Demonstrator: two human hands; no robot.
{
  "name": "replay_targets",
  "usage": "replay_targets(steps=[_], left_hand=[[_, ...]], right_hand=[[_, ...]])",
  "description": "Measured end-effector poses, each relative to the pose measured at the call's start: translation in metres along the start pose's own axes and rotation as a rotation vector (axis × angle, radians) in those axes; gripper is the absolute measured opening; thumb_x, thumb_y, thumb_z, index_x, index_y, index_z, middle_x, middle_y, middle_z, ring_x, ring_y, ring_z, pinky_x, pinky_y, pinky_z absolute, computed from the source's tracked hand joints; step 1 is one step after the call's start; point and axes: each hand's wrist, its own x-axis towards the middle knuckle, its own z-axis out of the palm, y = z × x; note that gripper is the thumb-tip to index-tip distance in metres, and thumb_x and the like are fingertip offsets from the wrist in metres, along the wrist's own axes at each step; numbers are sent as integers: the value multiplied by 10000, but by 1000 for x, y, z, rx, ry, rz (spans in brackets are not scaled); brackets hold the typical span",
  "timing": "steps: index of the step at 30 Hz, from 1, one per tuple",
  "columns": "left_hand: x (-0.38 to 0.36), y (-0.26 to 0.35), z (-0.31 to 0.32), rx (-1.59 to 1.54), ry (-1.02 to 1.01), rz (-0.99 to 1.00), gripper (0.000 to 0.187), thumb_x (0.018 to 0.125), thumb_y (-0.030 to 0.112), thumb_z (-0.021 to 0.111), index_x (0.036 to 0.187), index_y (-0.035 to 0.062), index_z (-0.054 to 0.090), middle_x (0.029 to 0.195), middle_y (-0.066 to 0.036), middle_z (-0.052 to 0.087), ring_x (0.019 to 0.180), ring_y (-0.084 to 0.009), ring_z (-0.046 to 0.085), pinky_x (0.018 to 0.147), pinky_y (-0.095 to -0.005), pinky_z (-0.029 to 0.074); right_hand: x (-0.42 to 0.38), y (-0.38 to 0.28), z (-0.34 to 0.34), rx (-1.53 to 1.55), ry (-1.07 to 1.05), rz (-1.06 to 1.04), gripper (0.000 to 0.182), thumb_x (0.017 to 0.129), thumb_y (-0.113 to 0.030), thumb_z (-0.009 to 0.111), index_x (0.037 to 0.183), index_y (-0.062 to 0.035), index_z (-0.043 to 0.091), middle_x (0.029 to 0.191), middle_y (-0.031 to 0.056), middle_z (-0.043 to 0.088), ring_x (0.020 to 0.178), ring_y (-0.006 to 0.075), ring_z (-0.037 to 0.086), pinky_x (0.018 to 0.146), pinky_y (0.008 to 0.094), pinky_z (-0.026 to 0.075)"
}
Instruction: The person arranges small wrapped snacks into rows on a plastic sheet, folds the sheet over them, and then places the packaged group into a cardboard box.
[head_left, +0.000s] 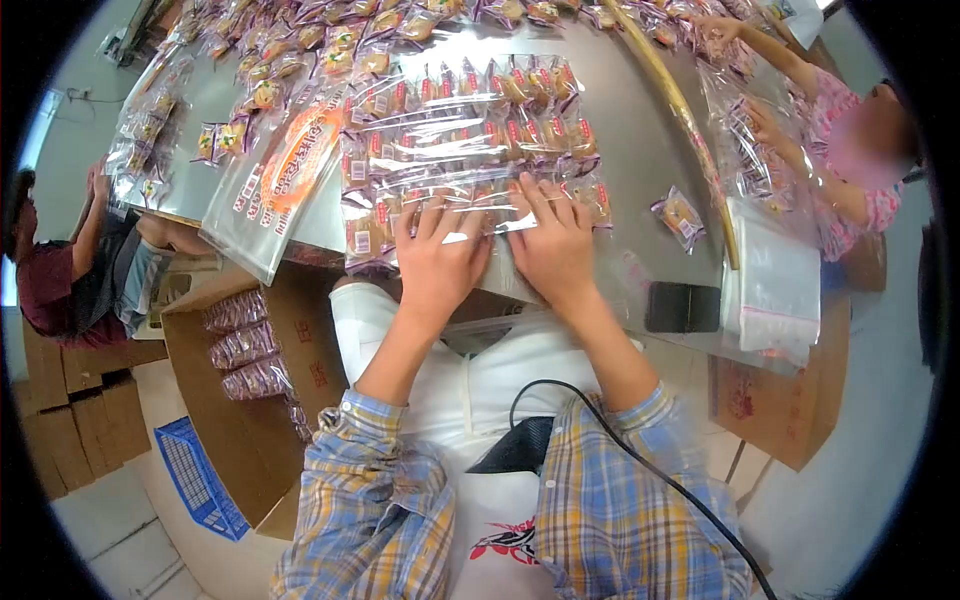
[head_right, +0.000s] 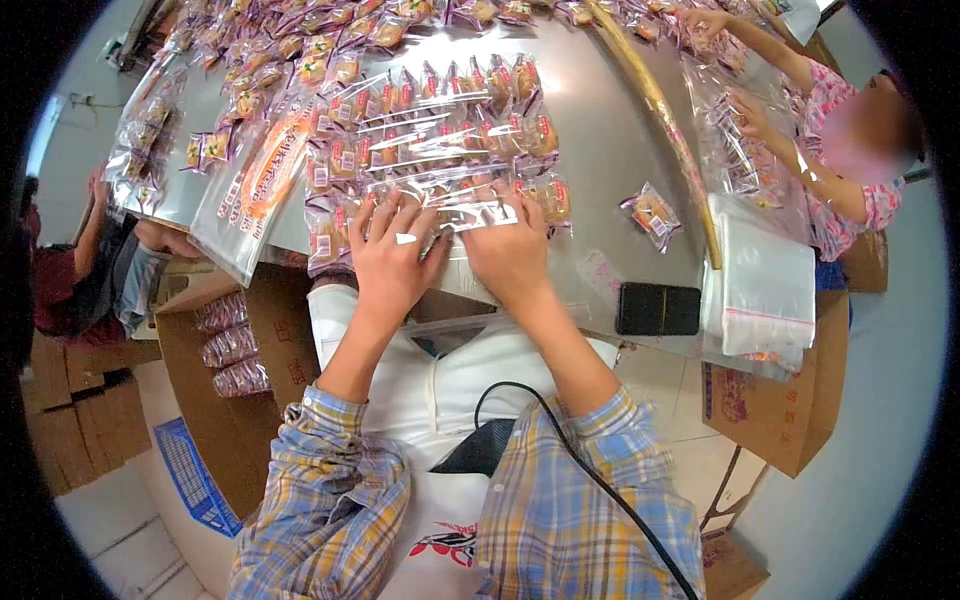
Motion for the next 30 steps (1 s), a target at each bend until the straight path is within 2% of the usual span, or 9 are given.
replay_targets(steps=[10,14,16,17,19,23,25,27,30], left_hand=[[1,-2,-10,18,-105,14,473,916,301,788,1348,127,711,1349,-89,716,1346,-291,612,1231,-488,344],[-3,-5,-1,-19,-82,13,536,879,293,817,1372,121,698,1390,-113,696,1370,-328,594,1237,-540,307],[-1,-3,1,-21,-30,14,541,875,282,810,1378,120,693,1400,-112,689,1377,-321,589,1243,-542,307],[-3,-3,-1,-20,-37,3,542,878,276,803,1385,123,688,1407,-113,684,1380,-320,586,1245,-543,307],[-3,-1,-6,-39,-48,-13,559,884,276,792,1416,153,670,1425,-123,668,1383,-314,581,1249,-542,309],[-3,-6,0,-67,-11,-1,554,876,257,799,1401,137,669,1406,-118,671,1346,-312,595,1237,-544,314],[-9,-9,1,-75,-17,2,557,869,250,805,1396,134,667,1396,-108,674,1315,-301,608,1221,-546,325],[-9,-9,5,-88,-9,4,561,861,248,812,1391,136,667,1386,-94,679,1280,-285,620,1203,-548,338],[-6,-7,6,-78,32,8,558,812,166,798,1358,137,684,1374,-66,686,1242,-255,635,1192,-539,348]], right_hand=[[-38,28,-56,481,-43,-136,438,877,-184,750,1282,-33,677,1343,161,660,1301,379,557,1122,494,433],[-37,121,-86,-24,97,281,496,899,-180,733,1357,-20,626,1342,193,644,1238,407,597,1068,493,479],[-70,185,-52,-385,-30,279,516,908,-178,730,1384,-14,612,1344,203,641,1173,413,636,1006,504,509],[-68,188,-59,-153,-255,488,519,915,-173,727,1405,-45,614,1319,212,636,1125,432,657,966,510,521],[-47,162,-81,-222,-387,521,494,921,-178,733,1398,-98,633,1263,198,638,1119,439,650,956,522,521],[-38,81,-106,309,11,412,550,843,-183,846,1361,-118,673,1216,184,584,1040,343,677,907,438,560],[-36,36,-115,415,-15,175,609,809,-191,887,1374,-113,673,1240,169,561,1043,312,677,912,392,561],[-34,5,-111,718,-387,326,617,818,-197,880,1393,-119,669,1267,165,567,1090,315,667,933,396,558],[-43,-9,-60,767,-254,331,614,837,-157,848,1411,-80,646,1306,158,565,1128,302,652,978,395,540]])
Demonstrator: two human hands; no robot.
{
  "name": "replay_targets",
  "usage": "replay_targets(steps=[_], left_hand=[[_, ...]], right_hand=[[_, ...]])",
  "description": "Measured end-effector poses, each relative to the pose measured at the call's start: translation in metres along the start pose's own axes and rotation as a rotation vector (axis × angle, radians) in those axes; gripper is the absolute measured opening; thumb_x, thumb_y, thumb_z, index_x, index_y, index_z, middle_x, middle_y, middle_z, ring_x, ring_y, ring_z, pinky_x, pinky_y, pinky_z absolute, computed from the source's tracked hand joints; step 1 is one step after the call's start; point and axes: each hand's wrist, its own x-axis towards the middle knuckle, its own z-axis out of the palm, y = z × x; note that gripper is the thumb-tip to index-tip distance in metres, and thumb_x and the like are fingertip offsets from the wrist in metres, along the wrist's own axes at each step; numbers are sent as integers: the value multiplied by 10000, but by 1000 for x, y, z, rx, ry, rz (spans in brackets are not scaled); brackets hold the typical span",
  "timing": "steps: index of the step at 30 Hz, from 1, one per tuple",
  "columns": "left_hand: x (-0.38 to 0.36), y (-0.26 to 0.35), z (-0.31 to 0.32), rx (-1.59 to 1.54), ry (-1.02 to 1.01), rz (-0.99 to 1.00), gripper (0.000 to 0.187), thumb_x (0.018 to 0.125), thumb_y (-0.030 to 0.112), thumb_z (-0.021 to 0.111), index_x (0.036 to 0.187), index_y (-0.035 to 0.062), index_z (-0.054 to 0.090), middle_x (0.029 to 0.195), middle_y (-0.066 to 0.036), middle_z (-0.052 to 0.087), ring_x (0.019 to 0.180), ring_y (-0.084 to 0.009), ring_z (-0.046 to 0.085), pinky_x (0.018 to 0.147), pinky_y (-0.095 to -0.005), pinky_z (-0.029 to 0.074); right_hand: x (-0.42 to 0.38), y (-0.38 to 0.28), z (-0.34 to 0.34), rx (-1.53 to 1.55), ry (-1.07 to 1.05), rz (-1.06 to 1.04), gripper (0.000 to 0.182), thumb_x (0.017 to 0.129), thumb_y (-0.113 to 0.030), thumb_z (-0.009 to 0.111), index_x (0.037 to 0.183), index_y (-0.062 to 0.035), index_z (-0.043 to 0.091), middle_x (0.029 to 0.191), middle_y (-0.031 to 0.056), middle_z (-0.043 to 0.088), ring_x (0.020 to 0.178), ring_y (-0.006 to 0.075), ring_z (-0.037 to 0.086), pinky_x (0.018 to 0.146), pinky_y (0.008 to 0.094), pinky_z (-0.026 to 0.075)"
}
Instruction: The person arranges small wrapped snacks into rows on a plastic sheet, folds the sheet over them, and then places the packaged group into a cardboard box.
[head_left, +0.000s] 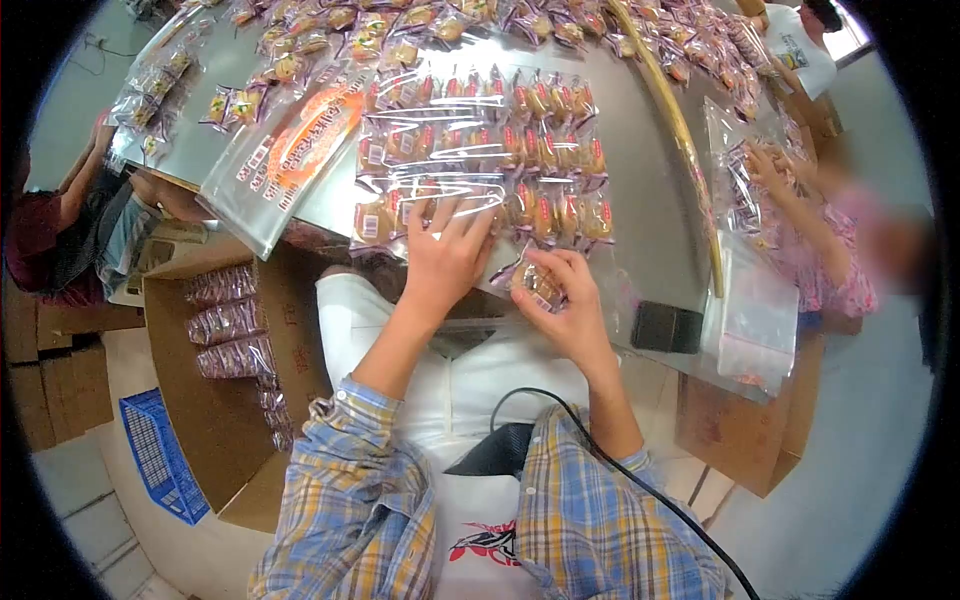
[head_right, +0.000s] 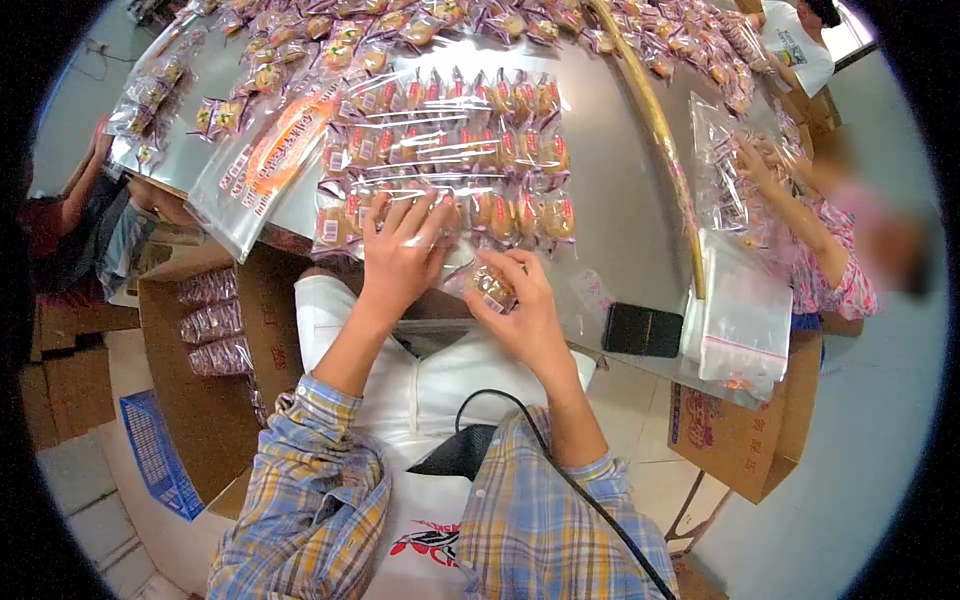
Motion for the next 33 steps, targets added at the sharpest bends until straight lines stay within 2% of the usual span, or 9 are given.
replay_targets(steps=[4,7,13,19,22,25,28,31,33], left_hand=[[-5,-6,3,-25,28,-22,555,768,131,798,1316,136,708,1325,-61,711,1240,-246,644,1197,-515,352],[-3,-7,3,-51,76,-19,512,763,162,827,1266,132,734,1280,-54,731,1298,-247,635,1196,-506,356],[-2,-9,5,-27,98,-17,492,792,231,859,1261,137,744,1263,-35,741,1309,-243,631,1187,-500,366],[-4,-7,-2,-53,81,-8,462,799,140,772,1261,145,750,1205,-28,756,1260,-252,647,1195,-516,347],[-2,-8,-3,-59,87,-1,454,814,138,747,1268,151,746,1186,-21,758,1236,-256,655,1198,-521,337],[0,-6,-4,-61,86,-10,484,763,111,769,1245,153,758,1183,-23,767,1250,-261,659,1212,-523,338],[1,-6,-8,-7,68,12,488,750,99,771,1236,150,763,1186,-30,771,1247,-267,666,1218,-521,349],[3,-7,-14,16,25,11,458,767,98,756,1224,130,758,1197,-47,769,1242,-276,666,1197,-513,402],[3,-10,-18,18,33,4,450,763,94,753,1213,121,757,1202,-53,768,1239,-283,668,1183,-513,429]], right_hand=[[9,18,10,374,79,-53,683,846,-101,820,1476,-5,573,1324,160,602,1185,289,634,1045,375,502],[7,15,16,231,200,-4,691,807,-80,852,1452,-27,610,1321,163,621,1198,302,629,1049,389,506],[12,7,23,-259,301,-393,645,721,-110,925,1325,-60,707,1316,158,636,1202,348,643,1011,448,547],[48,29,21,-313,194,-746,688,747,-183,913,1382,-84,668,1329,158,629,1324,399,584,1089,505,508],[55,8,11,-343,67,-600,686,819,-261,852,1445,-103,622,1358,172,624,1354,407,551,1155,522,445],[67,-7,-6,-405,-150,-602,695,861,-339,804,1486,-121,591,1382,183,619,1344,403,548,1170,529,409],[76,6,-11,-525,-207,-679,658,854,-339,809,1422,-69,614,1415,199,614,1349,411,554,1135,514,433],[72,9,-9,-550,-195,-586,660,836,-350,821,1397,-65,620,1407,180,633,1304,399,580,1089,512,456],[71,23,0,-489,-62,-607,626,828,-336,841,1363,-78,643,1355,168,667,1219,399,626,1038,502,486]])
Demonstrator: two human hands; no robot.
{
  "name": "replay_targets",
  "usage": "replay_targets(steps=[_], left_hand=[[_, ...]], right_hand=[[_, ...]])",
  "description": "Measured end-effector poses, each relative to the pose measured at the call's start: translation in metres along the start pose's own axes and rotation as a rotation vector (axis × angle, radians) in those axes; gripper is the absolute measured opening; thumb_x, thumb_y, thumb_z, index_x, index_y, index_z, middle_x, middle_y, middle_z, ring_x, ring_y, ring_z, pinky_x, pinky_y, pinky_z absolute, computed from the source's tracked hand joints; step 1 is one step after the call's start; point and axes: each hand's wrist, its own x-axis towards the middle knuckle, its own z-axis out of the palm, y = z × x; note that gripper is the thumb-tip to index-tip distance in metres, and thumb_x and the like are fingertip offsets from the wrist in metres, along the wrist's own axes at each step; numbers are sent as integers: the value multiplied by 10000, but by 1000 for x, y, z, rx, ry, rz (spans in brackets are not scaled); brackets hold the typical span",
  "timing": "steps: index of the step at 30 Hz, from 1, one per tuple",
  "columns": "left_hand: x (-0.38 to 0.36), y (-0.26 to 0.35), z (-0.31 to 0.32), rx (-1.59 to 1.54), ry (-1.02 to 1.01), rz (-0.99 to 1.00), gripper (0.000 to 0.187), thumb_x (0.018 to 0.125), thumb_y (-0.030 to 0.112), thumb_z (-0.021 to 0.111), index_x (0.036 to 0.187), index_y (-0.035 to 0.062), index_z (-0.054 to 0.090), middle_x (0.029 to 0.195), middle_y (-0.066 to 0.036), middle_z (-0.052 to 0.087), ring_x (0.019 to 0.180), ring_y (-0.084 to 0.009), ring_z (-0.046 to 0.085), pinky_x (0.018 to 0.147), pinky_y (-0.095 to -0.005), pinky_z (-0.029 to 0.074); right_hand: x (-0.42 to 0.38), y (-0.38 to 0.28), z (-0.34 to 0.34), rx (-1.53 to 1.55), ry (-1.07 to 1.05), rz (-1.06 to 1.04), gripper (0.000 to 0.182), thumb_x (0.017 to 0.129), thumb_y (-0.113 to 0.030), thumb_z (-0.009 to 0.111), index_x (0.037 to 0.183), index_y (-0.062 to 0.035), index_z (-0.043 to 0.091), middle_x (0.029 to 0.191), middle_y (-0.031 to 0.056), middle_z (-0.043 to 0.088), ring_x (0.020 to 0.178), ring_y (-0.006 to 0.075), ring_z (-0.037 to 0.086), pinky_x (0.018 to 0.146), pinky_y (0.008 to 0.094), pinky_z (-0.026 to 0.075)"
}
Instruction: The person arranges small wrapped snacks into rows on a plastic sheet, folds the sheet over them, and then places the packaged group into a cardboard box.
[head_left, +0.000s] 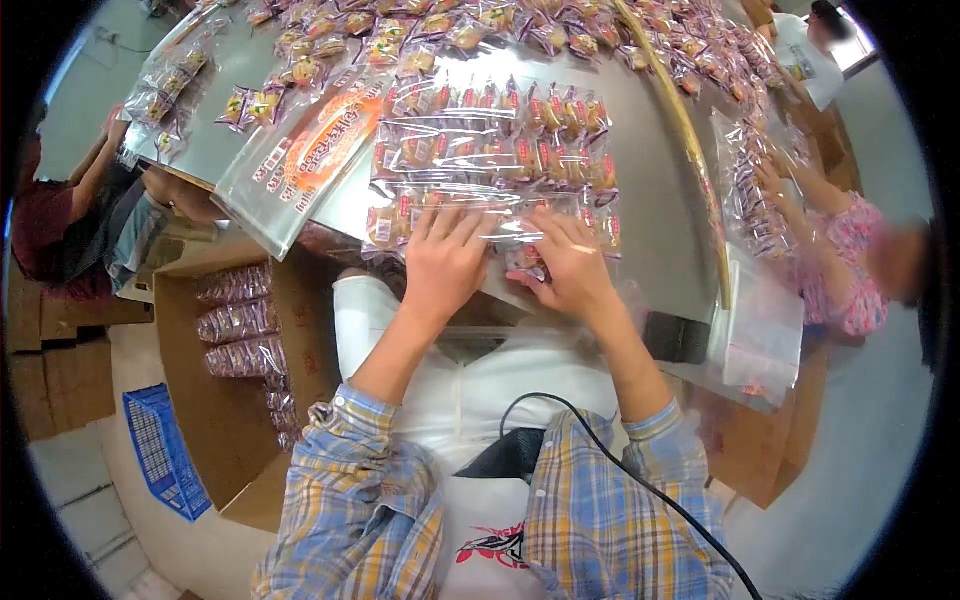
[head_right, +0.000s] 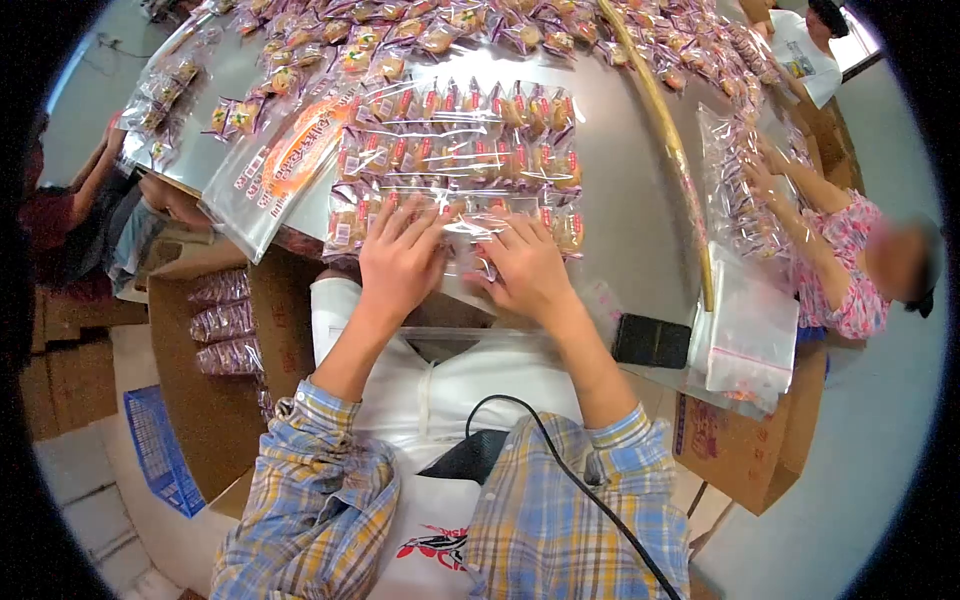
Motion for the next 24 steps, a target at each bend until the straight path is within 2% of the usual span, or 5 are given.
replay_targets(steps=[5,11,15,21,24], left_hand=[[1,-3,4,19,56,-7,440,747,88,771,1186,119,758,1214,-55,767,1235,-299,673,1142,-502,480],[1,-1,5,20,45,-25,417,778,85,734,1194,75,751,1207,-67,756,1234,-303,666,1130,-514,475],[-1,-5,6,33,73,6,426,767,90,752,1193,87,753,1207,-55,758,1238,-301,667,1121,-519,483],[-5,-4,9,26,69,24,428,783,103,786,1210,98,746,1278,-44,732,1276,-285,639,1169,-538,427],[-6,-2,10,40,50,52,436,803,116,785,1236,107,737,1338,-37,703,1309,-267,609,1188,-544,373]], right_hand=[[-5,12,25,-22,191,54,593,805,-302,877,1320,-79,685,1293,159,699,1069,387,683,929,476,541],[13,-9,20,-68,177,175,614,808,-374,870,1323,-84,701,1193,128,729,964,337,685,852,438,553],[15,-15,19,-188,168,140,638,793,-431,867,1300,-79,707,1173,115,725,960,328,667,851,443,541],[15,-17,11,-60,114,162,595,835,-352,827,1347,-85,683,1242,145,679,987,334,637,870,451,522],[17,-20,16,-181,70,192,595,824,-290,796,1393,-168,672,1181,109,663,1032,281,621,881,446,492]])
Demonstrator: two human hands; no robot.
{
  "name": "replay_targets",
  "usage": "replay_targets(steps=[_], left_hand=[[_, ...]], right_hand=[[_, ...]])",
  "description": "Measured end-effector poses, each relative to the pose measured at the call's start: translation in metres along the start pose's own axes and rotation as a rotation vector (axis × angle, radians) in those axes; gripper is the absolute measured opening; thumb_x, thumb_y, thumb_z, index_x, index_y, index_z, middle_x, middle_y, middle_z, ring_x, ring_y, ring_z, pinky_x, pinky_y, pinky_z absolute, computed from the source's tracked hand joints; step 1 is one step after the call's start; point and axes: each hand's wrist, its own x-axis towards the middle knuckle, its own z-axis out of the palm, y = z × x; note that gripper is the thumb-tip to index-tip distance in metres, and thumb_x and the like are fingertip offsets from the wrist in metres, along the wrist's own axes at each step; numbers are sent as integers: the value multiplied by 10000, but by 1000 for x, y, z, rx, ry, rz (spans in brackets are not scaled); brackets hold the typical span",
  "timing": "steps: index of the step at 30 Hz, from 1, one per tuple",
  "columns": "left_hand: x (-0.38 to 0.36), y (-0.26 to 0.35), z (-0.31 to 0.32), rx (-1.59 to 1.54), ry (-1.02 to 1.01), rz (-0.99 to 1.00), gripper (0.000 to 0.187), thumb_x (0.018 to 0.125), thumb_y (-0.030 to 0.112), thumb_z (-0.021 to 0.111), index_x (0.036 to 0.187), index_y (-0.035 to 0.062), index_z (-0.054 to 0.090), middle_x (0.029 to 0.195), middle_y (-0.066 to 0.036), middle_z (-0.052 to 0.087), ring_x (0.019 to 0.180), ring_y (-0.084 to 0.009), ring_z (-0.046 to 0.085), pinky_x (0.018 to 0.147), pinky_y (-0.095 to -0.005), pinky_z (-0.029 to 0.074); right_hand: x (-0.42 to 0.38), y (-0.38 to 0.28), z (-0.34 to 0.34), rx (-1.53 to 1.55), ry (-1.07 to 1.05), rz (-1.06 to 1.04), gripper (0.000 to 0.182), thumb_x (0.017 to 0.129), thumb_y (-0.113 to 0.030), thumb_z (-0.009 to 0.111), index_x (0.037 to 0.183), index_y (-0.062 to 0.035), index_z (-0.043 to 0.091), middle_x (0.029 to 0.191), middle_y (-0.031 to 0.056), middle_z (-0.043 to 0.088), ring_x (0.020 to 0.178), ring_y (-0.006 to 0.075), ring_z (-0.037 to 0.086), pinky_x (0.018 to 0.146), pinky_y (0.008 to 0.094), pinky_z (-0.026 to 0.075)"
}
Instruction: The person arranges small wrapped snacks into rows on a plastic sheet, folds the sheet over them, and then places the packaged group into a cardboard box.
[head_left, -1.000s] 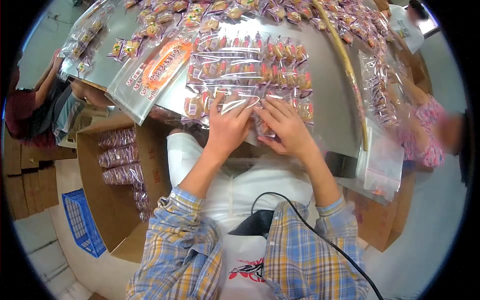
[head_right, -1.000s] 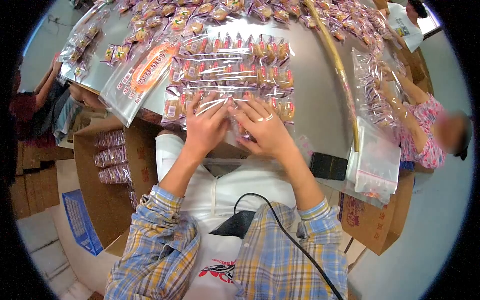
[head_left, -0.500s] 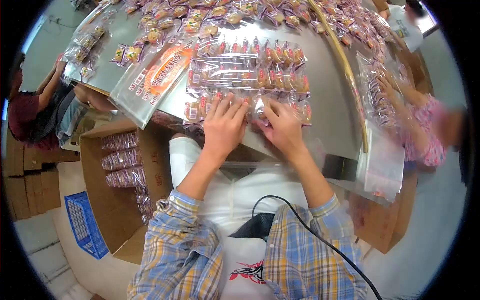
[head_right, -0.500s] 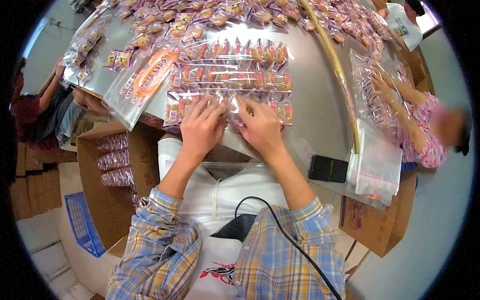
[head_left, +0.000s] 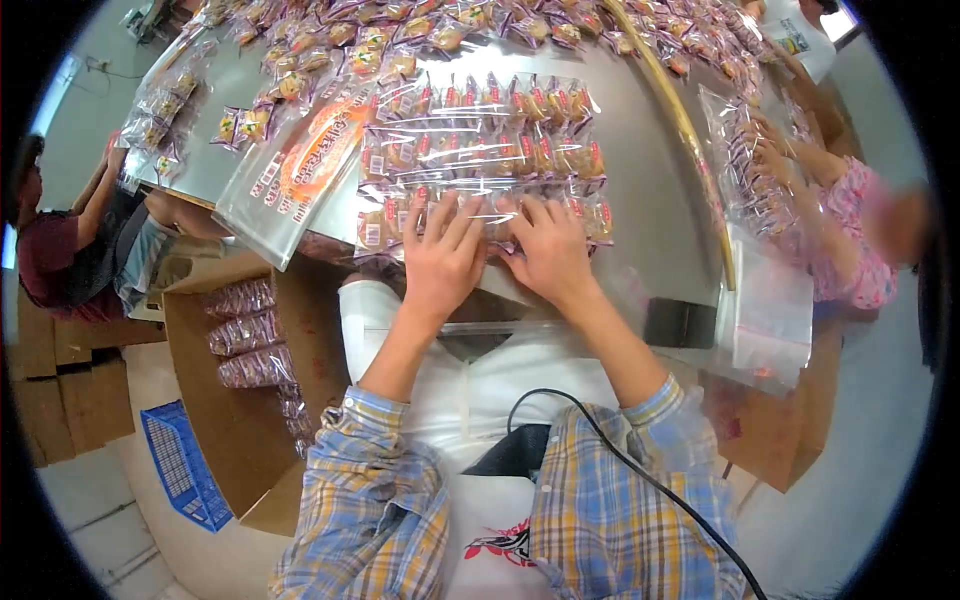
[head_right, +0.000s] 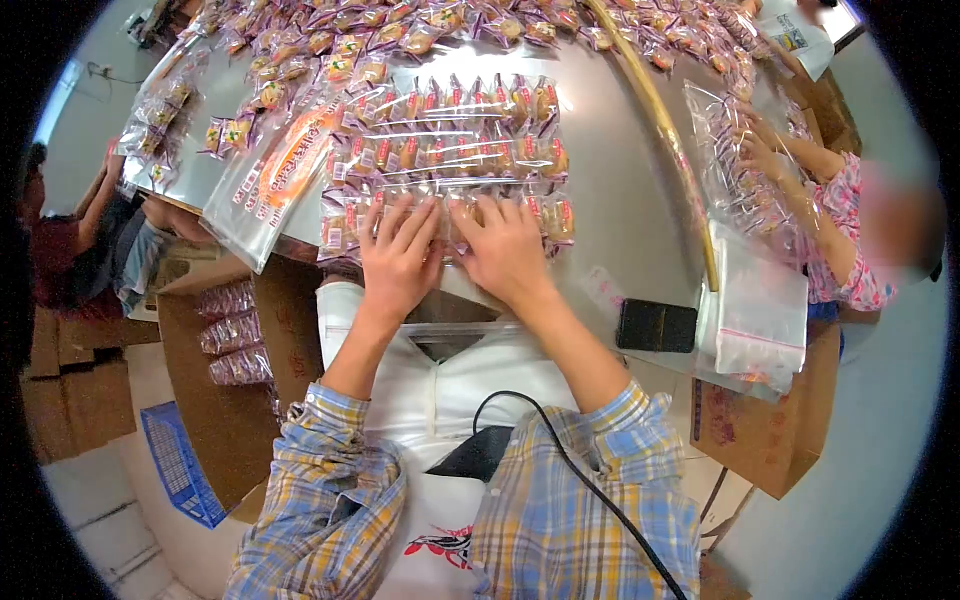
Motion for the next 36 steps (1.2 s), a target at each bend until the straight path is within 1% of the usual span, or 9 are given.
replay_targets(steps=[3,6,11,18,22,25,29,31,36], left_hand=[[3,2,-4,18,-57,-31,510,803,159,810,1302,136,709,1351,-18,689,1310,-251,600,1164,-523,360],[3,0,-2,-5,-66,-55,496,791,189,828,1272,157,715,1312,-4,699,1299,-244,608,1157,-521,367],[6,-6,0,56,14,-19,250,754,187,832,984,167,737,1039,-41,691,1100,-257,652,977,-497,423],[11,-3,-3,118,-62,-44,329,806,185,785,1130,181,732,1126,0,725,1062,-269,645,1001,-548,436],[23,-2,-10,147,-163,-60,353,787,175,782,1134,174,720,998,-34,670,1076,-281,636,980,-529,432],[21,0,-10,158,-154,16,548,789,153,757,1326,104,661,1165,-81,691,1163,-300,634,1063,-557,413],[11,3,0,18,-125,113,605,832,175,717,1399,3,596,1326,-94,665,1341,-285,583,1168,-600,365],[14,10,-9,-54,-183,69,703,776,168,764,1434,-1,583,1401,-126,649,1376,-290,571,1176,-575,359],[13,5,0,-67,-154,22,759,720,201,827,1425,24,608,1408,-124,671,1359,-276,594,1150,-539,384]], right_hand=[[0,8,1,0,-24,-71,616,804,-269,795,1407,-230,674,1184,98,657,1045,280,618,877,458,484],[1,7,2,31,8,-51,569,777,-213,805,1335,-178,699,1193,110,663,1012,312,631,889,481,497],[-4,17,16,87,75,-21,416,794,-197,777,1205,-177,714,1154,129,679,997,312,624,853,463,502],[6,2,6,-26,31,-21,450,772,-225,788,1218,-215,733,1065,85,651,941,282,599,815,417,495],[12,-5,10,-185,-41,-27,434,854,-210,698,1285,-254,725,1024,41,637,946,245,591,811,407,471],[11,-4,16,-204,-27,-34,464,871,-201,674,1334,-224,694,1031,44,644,972,240,600,859,409,466],[9,4,15,-114,-39,-18,592,870,-175,671,1458,-139,605,1089,53,668,1018,251,614,921,412,455],[12,0,-12,-41,-215,31,710,856,-143,683,1544,-84,520,1190,100,679,1094,290,624,995,428,450],[5,3,-6,-35,-4,7,741,838,-126,713,1545,-65,500,1347,153,646,1244,328,606,1139,466,418]])
